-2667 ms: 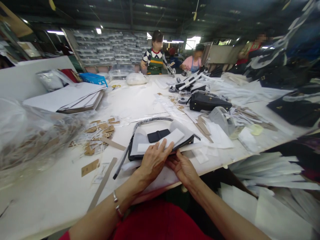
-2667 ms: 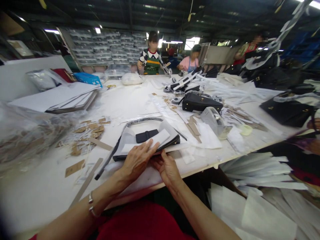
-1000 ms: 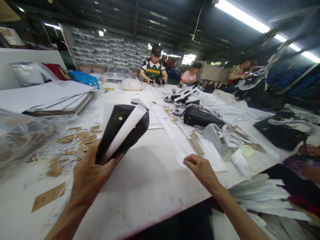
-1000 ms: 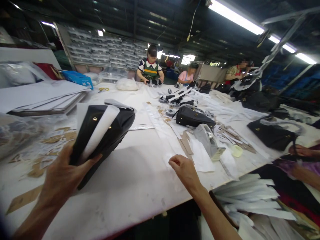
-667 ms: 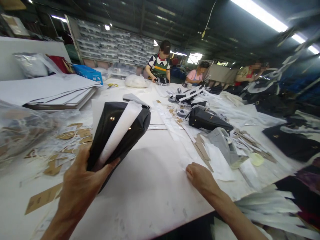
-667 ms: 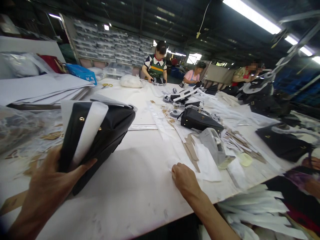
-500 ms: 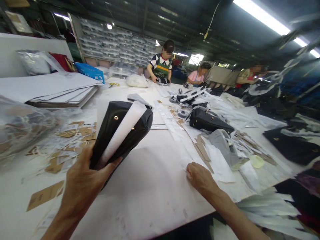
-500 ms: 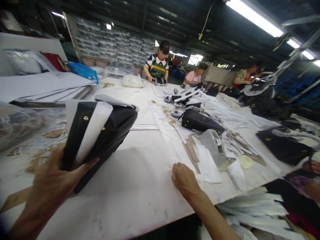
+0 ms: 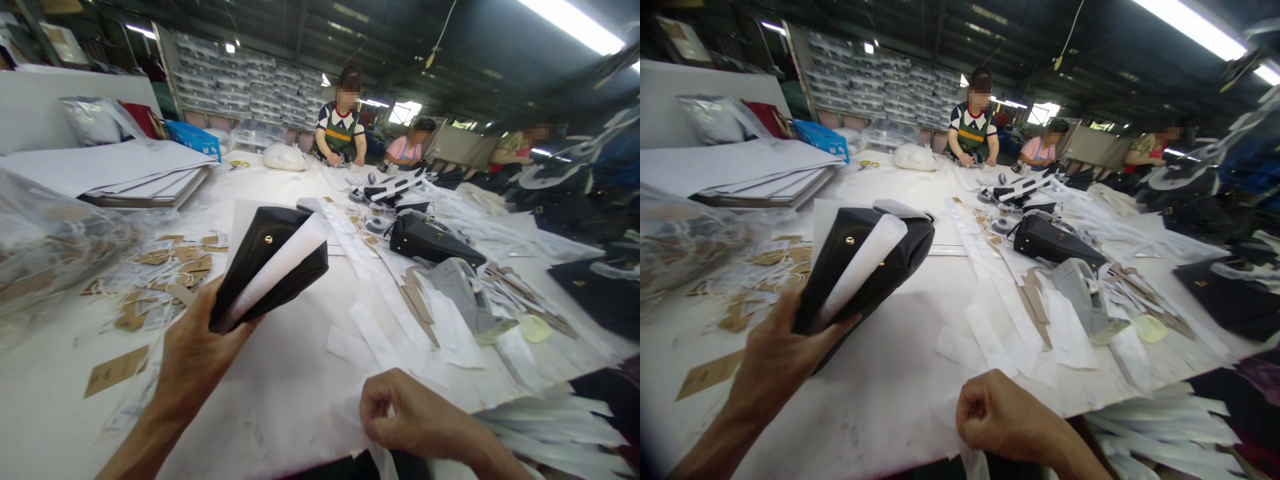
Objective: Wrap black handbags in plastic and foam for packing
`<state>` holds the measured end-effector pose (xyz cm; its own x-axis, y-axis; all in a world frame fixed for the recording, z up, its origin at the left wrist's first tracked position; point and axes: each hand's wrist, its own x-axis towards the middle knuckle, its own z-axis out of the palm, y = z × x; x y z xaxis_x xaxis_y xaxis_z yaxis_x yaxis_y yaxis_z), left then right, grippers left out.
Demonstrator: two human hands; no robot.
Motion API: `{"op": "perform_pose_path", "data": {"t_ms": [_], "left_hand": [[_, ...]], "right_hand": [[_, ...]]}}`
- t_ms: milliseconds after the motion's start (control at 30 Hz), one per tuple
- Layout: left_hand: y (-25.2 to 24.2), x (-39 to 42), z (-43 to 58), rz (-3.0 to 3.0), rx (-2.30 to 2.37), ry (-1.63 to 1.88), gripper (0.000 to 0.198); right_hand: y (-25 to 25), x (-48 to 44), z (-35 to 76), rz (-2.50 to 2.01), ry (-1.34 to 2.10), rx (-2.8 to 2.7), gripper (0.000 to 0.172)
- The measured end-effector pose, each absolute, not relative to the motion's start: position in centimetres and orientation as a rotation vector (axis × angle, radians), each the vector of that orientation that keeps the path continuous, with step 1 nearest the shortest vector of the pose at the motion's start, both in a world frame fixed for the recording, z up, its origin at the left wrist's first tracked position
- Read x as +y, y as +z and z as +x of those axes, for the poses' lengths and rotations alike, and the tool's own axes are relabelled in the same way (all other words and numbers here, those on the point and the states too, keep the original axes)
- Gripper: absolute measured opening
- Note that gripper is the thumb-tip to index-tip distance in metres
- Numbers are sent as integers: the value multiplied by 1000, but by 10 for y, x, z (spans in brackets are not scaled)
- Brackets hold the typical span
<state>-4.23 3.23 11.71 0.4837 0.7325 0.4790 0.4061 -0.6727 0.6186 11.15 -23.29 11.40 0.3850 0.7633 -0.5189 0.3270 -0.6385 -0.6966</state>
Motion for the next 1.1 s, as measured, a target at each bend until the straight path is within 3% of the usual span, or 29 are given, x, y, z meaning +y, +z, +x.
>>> {"op": "perform_pose_path", "data": {"t_ms": [233,400,467,533,633,800,1100], "left_hand": [[117,27,-41,2369,894,1047,55],[116,28,-41,2391,900,1047,57],[115,28,-40,2409,908,1031,57],[114,27,-39,2426,908,1022,56],[113,25,-38,2443,916,1006,55],[111,24,-38,2475,925,997,52],[110,28,-39,2459,1037,988,57]], "right_hand": [[120,-244,175,-2309,719,-864,14],[103,-259,197,-2487,422,-800,41],[89,-258,183,-2568,383,-928,59],[78,-255,166,-2655,278,-1118,67],[69,-251,157,-2697,173,-1303,60],[66,-251,180,-2734,28,-1286,29],[80,-289,229,-2714,-273,-913,25]]}}
